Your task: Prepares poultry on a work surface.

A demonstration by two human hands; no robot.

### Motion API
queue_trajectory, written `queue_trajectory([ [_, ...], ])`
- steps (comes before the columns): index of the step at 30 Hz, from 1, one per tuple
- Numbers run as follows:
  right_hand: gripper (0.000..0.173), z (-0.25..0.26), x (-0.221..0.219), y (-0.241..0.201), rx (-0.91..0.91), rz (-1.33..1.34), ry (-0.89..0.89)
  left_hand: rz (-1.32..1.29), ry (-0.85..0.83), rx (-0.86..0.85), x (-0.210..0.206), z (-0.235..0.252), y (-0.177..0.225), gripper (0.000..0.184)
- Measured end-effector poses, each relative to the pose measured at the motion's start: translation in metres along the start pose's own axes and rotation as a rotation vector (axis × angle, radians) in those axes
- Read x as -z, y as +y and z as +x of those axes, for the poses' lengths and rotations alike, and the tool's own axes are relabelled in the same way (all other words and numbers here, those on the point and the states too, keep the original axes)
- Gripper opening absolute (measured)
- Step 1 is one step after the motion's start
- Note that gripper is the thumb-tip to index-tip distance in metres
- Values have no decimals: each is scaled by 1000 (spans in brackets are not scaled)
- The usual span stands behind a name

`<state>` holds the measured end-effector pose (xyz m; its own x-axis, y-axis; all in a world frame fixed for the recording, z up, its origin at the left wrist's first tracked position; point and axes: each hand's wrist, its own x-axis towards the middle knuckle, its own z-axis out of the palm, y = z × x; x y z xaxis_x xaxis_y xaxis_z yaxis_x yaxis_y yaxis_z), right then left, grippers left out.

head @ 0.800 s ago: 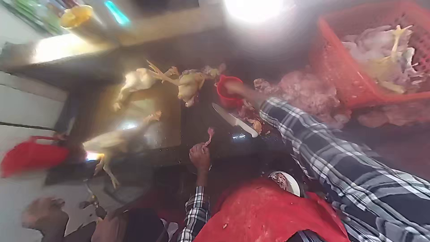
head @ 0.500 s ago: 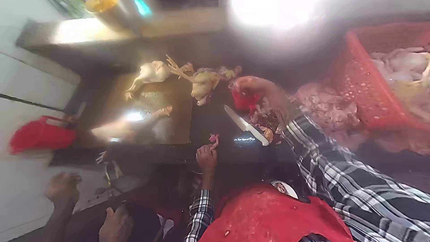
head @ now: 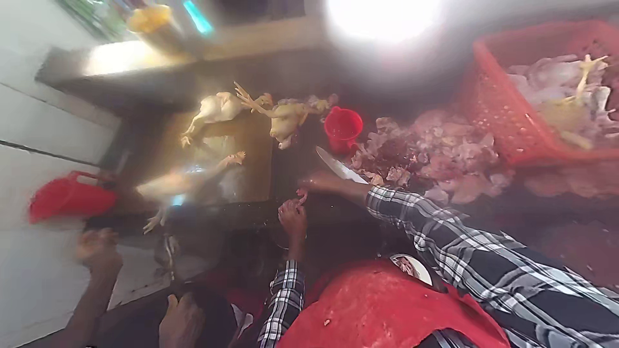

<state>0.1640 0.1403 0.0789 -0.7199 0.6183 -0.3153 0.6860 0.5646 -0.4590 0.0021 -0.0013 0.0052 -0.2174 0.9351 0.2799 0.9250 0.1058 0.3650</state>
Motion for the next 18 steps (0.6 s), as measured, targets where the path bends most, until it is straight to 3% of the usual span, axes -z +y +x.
queue_trajectory([
  [7,49,-43,-9,-13,-159,26,-48,-57,-28,-53,7,2,2,33],
  [10,40,-60,-3,-45,-165,-6,-59,-100,-192,-191,18,4,21,45],
  [13,36,-72,2,-64,-199,-37,-108,-42,-399,-222,19,6,39,47],
  [18,41,-106,-13,-49,-202,-15,60,8,-313,-401,8,3,37,36],
])
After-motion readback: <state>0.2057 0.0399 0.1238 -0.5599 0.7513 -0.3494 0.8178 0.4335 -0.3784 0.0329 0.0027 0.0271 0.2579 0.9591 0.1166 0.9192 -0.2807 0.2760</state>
